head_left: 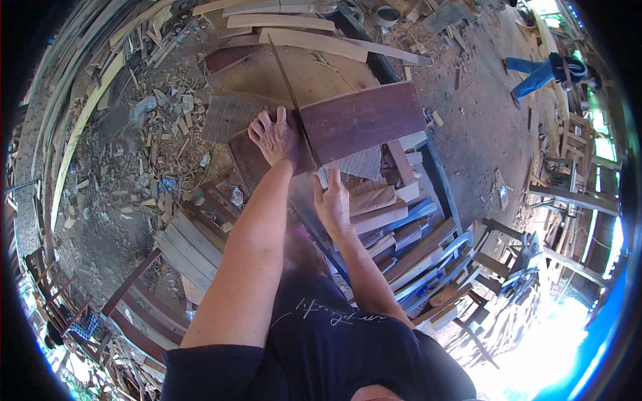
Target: The person cuts a wooden board on a workbench using handsaws, rotating and repositioning the wood while sawing along it.
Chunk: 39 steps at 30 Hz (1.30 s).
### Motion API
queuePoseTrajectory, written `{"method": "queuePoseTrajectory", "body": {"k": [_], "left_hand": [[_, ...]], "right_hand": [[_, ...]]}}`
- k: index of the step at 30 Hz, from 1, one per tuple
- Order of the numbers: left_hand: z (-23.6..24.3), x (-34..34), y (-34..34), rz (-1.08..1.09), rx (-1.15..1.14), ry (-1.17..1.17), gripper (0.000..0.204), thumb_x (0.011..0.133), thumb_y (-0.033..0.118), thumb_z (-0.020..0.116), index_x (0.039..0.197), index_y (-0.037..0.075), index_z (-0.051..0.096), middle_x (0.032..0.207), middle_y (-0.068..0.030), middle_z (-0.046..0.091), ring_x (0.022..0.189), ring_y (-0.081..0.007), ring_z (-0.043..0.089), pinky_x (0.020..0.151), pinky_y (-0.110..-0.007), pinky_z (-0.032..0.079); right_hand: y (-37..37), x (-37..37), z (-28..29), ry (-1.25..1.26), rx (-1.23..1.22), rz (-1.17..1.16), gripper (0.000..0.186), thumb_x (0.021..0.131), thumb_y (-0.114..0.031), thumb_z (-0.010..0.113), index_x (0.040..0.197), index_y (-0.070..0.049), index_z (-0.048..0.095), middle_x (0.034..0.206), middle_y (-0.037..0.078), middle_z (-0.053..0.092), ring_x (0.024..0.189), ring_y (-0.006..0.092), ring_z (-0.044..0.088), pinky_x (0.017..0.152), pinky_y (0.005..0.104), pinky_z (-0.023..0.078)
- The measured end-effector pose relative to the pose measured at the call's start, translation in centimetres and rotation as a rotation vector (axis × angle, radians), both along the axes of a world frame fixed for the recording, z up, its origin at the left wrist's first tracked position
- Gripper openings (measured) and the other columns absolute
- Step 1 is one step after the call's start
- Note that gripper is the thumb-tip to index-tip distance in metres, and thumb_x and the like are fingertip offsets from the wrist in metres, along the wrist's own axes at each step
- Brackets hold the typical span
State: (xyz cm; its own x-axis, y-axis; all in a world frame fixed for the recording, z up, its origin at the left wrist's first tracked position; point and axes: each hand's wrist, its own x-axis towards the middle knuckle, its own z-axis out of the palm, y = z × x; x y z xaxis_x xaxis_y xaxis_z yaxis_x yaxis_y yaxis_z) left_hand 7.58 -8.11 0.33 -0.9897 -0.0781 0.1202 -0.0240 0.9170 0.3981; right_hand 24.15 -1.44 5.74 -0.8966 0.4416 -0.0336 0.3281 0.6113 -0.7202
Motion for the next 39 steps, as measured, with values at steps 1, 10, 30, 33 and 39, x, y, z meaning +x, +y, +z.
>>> {"method": "queuePoseTrajectory", "body": {"k": [1, 10, 30, 33, 39], "left_hand": [[0.0, -0.1, 0.0, -0.007, -0.012, 0.000, 0.024, 0.086, 0.022, 0.054, 0.109, 0.023, 0.057, 0.108, -0.0094, 0.049, 0.110, -0.0323, 0.043, 0.100, -0.050, 0.029], [-0.2, -0.2, -0.1, -0.043, -0.071, 0.019, 0.028, 0.086, 0.022, 0.054, 0.114, 0.022, 0.056, 0.108, -0.0103, 0.047, 0.109, -0.0335, 0.043, 0.099, -0.051, 0.029], [-1.7, -0.6, -0.3, -0.008, -0.317, 0.122, 0.030, 0.092, 0.032, 0.048, 0.120, 0.023, 0.056, 0.108, -0.0087, 0.056, 0.105, -0.0276, 0.054, 0.085, -0.046, 0.043], [-2.2, -0.8, -0.5, 0.022, -0.365, 0.003, 0.040, 0.091, 0.038, 0.043, 0.129, 0.028, 0.051, 0.118, -0.0084, 0.044, 0.106, -0.0285, 0.048, 0.087, -0.046, 0.038], [-3.1, -2.0, -0.8, 0.034, -0.387, -0.062, 0.041, 0.093, 0.039, 0.044, 0.133, 0.028, 0.048, 0.121, -0.0085, 0.044, 0.109, -0.0299, 0.048, 0.090, -0.049, 0.038]], "right_hand": [[0.0, 1.2, 0.6, -0.045, -0.012, -0.022, 0.023, 0.091, -0.016, 0.062, 0.100, 0.000, 0.049, 0.080, 0.028, 0.063, 0.075, 0.0478, 0.061, 0.064, 0.0513, 0.050], [0.6, 0.9, 0.4, -0.008, -0.032, 0.041, 0.024, 0.091, -0.016, 0.062, 0.101, -0.001, 0.047, 0.082, 0.029, 0.062, 0.078, 0.0483, 0.061, 0.064, 0.0514, 0.049], [0.9, 1.5, -5.6, 0.086, -0.780, -0.278, 0.033, 0.091, -0.026, 0.060, 0.119, -0.008, 0.052, 0.098, 0.023, 0.063, 0.088, 0.0417, 0.062, 0.076, 0.0462, 0.051], [1.0, 2.5, -2.6, 0.084, -0.099, -0.029, 0.027, 0.091, -0.023, 0.059, 0.110, -0.008, 0.047, 0.090, 0.022, 0.061, 0.084, 0.0410, 0.063, 0.070, 0.0509, 0.050], [1.1, 1.6, -2.6, -0.087, -0.167, -0.019, 0.033, 0.085, -0.016, 0.064, 0.111, -0.009, 0.045, 0.097, 0.021, 0.061, 0.087, 0.0428, 0.063, 0.073, 0.0521, 0.051]]}}
